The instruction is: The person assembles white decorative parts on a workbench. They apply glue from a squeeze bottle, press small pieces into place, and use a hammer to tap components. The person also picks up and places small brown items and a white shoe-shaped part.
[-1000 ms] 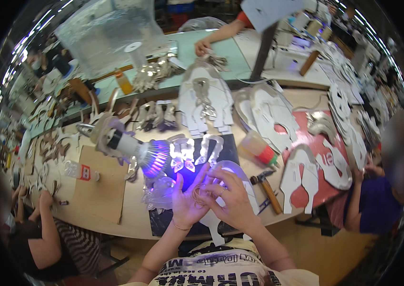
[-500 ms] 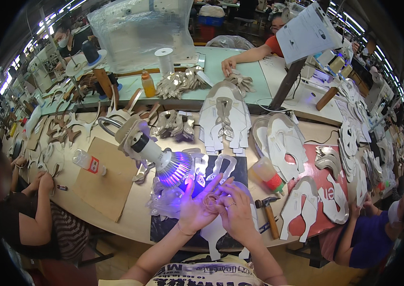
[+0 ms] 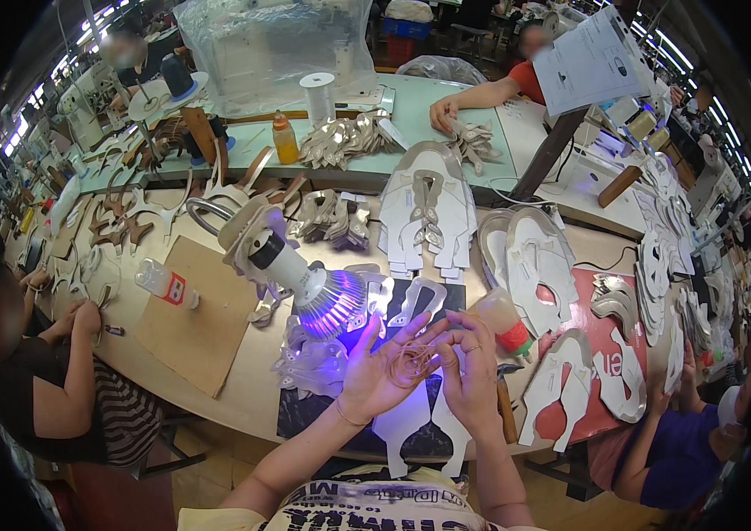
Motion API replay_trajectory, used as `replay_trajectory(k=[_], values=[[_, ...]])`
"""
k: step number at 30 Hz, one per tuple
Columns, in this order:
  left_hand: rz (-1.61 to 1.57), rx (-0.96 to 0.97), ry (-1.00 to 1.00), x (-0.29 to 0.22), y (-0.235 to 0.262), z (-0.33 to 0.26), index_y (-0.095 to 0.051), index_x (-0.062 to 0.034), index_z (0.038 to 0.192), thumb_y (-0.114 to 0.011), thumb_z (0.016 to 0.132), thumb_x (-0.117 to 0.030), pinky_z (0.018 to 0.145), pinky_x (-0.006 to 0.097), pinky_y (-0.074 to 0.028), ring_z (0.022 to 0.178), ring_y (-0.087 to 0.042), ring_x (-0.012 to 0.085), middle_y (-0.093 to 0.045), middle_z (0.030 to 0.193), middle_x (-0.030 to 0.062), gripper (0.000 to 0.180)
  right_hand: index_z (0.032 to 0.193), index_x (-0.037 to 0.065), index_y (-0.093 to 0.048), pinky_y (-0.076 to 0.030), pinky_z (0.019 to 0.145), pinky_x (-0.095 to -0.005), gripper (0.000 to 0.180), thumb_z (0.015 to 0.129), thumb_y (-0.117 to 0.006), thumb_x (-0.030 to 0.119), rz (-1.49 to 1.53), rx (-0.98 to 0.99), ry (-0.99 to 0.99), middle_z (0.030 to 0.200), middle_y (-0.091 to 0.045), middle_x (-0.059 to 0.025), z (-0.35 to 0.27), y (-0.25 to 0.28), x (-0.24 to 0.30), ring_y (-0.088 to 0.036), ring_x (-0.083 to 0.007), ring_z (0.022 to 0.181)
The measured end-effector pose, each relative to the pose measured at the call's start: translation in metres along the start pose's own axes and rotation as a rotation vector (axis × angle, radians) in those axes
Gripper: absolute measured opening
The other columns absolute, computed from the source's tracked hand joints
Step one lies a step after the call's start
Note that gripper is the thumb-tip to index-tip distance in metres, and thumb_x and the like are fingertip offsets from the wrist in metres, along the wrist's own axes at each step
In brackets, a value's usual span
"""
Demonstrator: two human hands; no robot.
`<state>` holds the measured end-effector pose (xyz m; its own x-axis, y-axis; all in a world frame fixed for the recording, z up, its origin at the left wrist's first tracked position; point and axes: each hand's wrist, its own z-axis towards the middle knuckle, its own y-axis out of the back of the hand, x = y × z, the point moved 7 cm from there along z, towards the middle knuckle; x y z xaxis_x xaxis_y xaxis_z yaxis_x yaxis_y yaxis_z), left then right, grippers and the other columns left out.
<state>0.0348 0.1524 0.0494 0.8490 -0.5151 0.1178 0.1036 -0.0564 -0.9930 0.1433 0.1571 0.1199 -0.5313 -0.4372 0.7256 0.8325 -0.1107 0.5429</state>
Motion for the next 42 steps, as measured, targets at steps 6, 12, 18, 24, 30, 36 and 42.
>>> replay_trajectory(k=[6, 12, 18, 24, 30, 36, 42], values=[[-0.009, 0.01, 0.002, 0.0, 0.001, -0.001, -0.049, -0.0024, 0.141, -0.039, 0.101, -0.057, 0.114, 0.045, -0.034, 0.133, -0.047, 0.0304, -0.036, 0.154, 0.0202, 0.069, 0.098, 0.003, -0.062, -0.038, 0.102, -0.0454, 0.013, 0.09, -0.067, 0.01, 0.0, -0.001, -0.01, 0.125, -0.057, -0.0156, -0.002, -0.001, -0.001, -0.051, -0.0351, 0.122], [-0.018, 0.019, 0.009, 0.0, 0.002, -0.002, -0.051, -0.0023, 0.14, -0.04, 0.101, -0.057, 0.114, 0.045, -0.033, 0.134, -0.046, 0.0306, -0.039, 0.152, 0.0208, 0.068, 0.096, 0.005, -0.063, -0.037, 0.102, -0.0456, 0.01, 0.09, -0.067, 0.011, -0.019, 0.015, -0.006, 0.125, -0.057, -0.0156, -0.004, -0.001, 0.0, -0.051, -0.0352, 0.121], [-0.008, 0.026, 0.015, 0.002, 0.004, -0.004, -0.052, -0.0024, 0.139, -0.04, 0.101, -0.057, 0.111, 0.043, -0.036, 0.13, -0.051, 0.0298, -0.043, 0.15, 0.0203, 0.068, 0.098, 0.006, -0.065, -0.038, 0.101, -0.045, 0.013, 0.088, -0.069, 0.013, -0.063, -0.005, 0.064, 0.125, -0.057, -0.0151, -0.003, 0.0, 0.008, -0.052, -0.0344, 0.12], [0.098, -0.109, 0.039, -0.007, 0.023, -0.004, -0.06, -0.0044, 0.128, -0.042, 0.103, -0.05, 0.079, 0.032, -0.047, 0.1, -0.059, 0.0204, -0.06, 0.125, 0.013, 0.055, 0.104, 0.006, -0.065, -0.041, 0.102, -0.0432, 0.021, 0.086, -0.073, 0.012, -0.187, -0.027, 0.123, 0.127, -0.057, -0.0166, 0.02, 0.028, 0.002, -0.054, -0.0337, 0.12], [0.149, -0.154, 0.079, -0.012, 0.037, -0.011, -0.061, -0.0051, 0.121, -0.045, 0.104, -0.042, 0.061, 0.025, -0.038, 0.078, -0.05, 0.0152, -0.061, 0.102, 0.0056, 0.043, 0.108, -0.001, -0.067, -0.048, 0.083, -0.0285, 0.027, 0.096, -0.065, 0.023, 0.044, 0.019, -0.067, 0.094, -0.07, -0.0069, 0.167, 0.071, -0.104, -0.063, -0.0156, 0.088], [0.204, -0.241, 0.008, -0.016, 0.043, -0.025, -0.062, -0.0058, 0.121, -0.046, 0.104, -0.04, 0.061, 0.025, -0.039, 0.08, -0.051, 0.015, -0.061, 0.103, 0.0045, 0.041, 0.114, 0.002, -0.065, -0.047, 0.073, -0.0249, 0.026, 0.098, -0.059, 0.022, 0.39, 0.049, -0.422, 0.095, -0.065, -0.0001, 0.324, 0.04, -0.254, -0.059, -0.0096, 0.085], [0.243, -0.262, -0.008, -0.02, 0.039, -0.031, -0.061, -0.0036, 0.122, -0.047, 0.103, -0.039, 0.06, 0.024, -0.037, 0.078, -0.049, 0.0145, -0.06, 0.102, 0.0067, 0.042, 0.113, 0.001, -0.068, -0.051, 0.089, -0.0379, 0.036, 0.092, -0.058, 0.027, -0.024, -0.071, -0.526, 0.11, -0.07, -0.0166, 0.394, 0.001, -0.36, -0.067, -0.0287, 0.105]])
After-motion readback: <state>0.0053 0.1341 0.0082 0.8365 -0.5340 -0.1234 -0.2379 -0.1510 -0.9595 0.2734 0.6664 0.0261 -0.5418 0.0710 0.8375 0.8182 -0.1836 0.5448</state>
